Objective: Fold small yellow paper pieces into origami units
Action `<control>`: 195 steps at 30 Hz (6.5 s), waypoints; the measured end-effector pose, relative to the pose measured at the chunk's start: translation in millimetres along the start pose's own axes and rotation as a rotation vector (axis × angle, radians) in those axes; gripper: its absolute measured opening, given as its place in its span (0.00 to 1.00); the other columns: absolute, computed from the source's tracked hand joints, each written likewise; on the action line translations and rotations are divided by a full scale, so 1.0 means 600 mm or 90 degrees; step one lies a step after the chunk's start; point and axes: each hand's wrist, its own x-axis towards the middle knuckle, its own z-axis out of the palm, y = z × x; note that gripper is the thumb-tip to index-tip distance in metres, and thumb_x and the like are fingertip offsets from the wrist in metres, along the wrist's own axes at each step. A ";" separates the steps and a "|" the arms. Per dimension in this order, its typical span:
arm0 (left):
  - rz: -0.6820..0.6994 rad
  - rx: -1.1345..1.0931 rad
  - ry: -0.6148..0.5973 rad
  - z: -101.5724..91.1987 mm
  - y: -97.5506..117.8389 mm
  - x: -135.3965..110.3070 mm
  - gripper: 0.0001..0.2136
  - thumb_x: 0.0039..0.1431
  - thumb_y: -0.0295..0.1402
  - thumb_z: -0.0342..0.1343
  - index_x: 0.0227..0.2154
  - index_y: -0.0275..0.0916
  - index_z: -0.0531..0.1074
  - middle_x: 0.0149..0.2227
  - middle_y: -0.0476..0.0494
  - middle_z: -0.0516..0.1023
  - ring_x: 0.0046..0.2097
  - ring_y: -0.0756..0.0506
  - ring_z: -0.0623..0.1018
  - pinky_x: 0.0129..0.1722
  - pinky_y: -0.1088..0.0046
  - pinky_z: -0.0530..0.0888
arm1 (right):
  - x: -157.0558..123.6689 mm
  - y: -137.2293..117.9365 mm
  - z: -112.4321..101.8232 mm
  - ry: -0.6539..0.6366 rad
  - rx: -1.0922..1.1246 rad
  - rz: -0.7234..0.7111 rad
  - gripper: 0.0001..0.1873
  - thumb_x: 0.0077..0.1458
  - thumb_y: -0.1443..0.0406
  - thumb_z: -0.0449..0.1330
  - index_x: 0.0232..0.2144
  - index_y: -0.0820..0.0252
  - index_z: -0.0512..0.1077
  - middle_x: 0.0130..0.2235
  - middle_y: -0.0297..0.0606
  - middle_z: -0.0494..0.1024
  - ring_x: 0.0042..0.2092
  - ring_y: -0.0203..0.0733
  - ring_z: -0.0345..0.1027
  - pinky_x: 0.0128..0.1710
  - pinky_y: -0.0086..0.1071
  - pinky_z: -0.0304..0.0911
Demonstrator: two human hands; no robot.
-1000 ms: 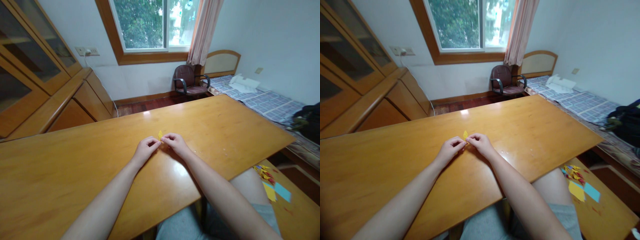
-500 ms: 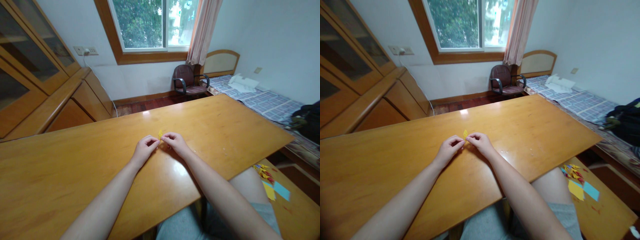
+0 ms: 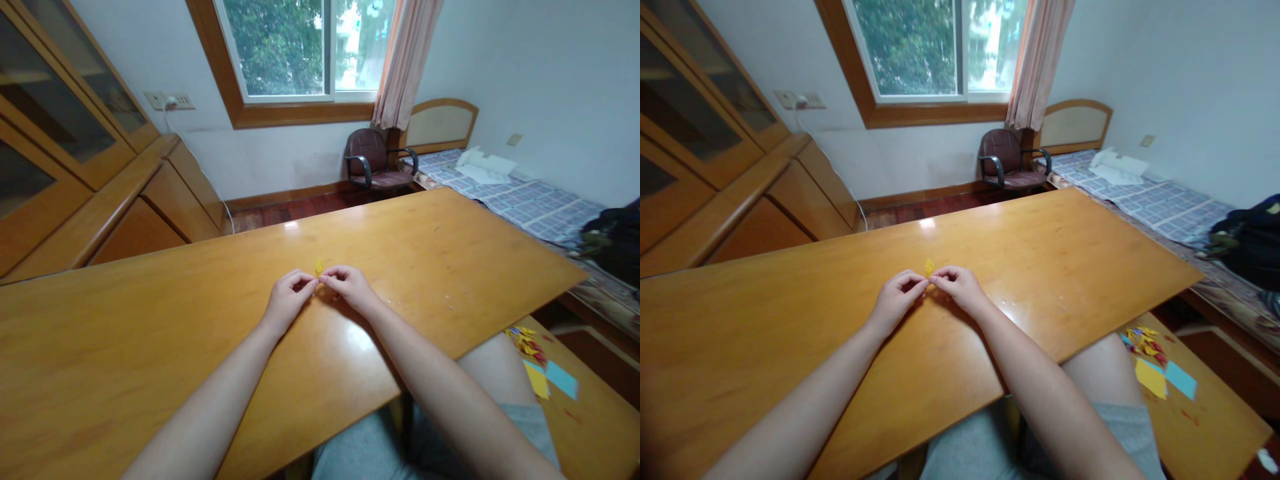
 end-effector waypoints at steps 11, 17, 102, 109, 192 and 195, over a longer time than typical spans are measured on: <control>0.036 0.019 -0.013 0.003 -0.002 0.002 0.08 0.56 0.39 0.61 0.27 0.40 0.77 0.30 0.47 0.77 0.34 0.47 0.75 0.36 0.72 0.70 | 0.001 0.000 0.000 0.009 -0.008 -0.010 0.17 0.46 0.52 0.67 0.28 0.61 0.76 0.21 0.29 0.68 0.24 0.32 0.57 0.24 0.28 0.51; 0.042 0.034 -0.022 0.001 -0.005 0.002 0.08 0.57 0.39 0.60 0.27 0.40 0.77 0.30 0.47 0.77 0.34 0.47 0.75 0.37 0.71 0.70 | 0.000 -0.001 -0.001 0.010 -0.002 -0.004 0.17 0.45 0.53 0.68 0.27 0.62 0.76 0.21 0.30 0.69 0.23 0.32 0.59 0.24 0.28 0.53; 0.036 0.033 -0.101 0.001 0.002 0.002 0.06 0.54 0.36 0.61 0.29 0.39 0.77 0.31 0.46 0.77 0.34 0.46 0.75 0.36 0.71 0.70 | 0.000 -0.011 -0.005 0.040 0.054 0.009 0.15 0.44 0.56 0.68 0.20 0.61 0.73 0.17 0.28 0.65 0.21 0.31 0.55 0.22 0.28 0.48; 0.035 0.034 -0.099 0.000 0.005 0.000 0.08 0.56 0.38 0.61 0.29 0.39 0.77 0.31 0.46 0.77 0.34 0.47 0.75 0.35 0.71 0.70 | 0.000 -0.009 -0.005 0.052 0.053 0.012 0.14 0.43 0.56 0.68 0.21 0.61 0.74 0.17 0.27 0.65 0.21 0.31 0.54 0.22 0.28 0.48; -0.007 -0.271 0.008 0.004 0.000 0.001 0.07 0.50 0.32 0.66 0.30 0.39 0.74 0.32 0.50 0.75 0.36 0.49 0.75 0.40 0.73 0.71 | -0.002 0.019 0.001 -0.007 0.028 -0.094 0.14 0.49 0.58 0.68 0.35 0.59 0.75 0.30 0.31 0.75 0.23 0.28 0.63 0.21 0.24 0.59; 0.007 -0.263 0.005 0.003 -0.004 0.002 0.06 0.50 0.32 0.66 0.30 0.39 0.74 0.33 0.49 0.75 0.36 0.49 0.74 0.40 0.73 0.71 | -0.004 0.016 0.001 -0.018 0.036 -0.087 0.13 0.49 0.58 0.68 0.35 0.59 0.74 0.27 0.29 0.73 0.22 0.28 0.62 0.20 0.23 0.59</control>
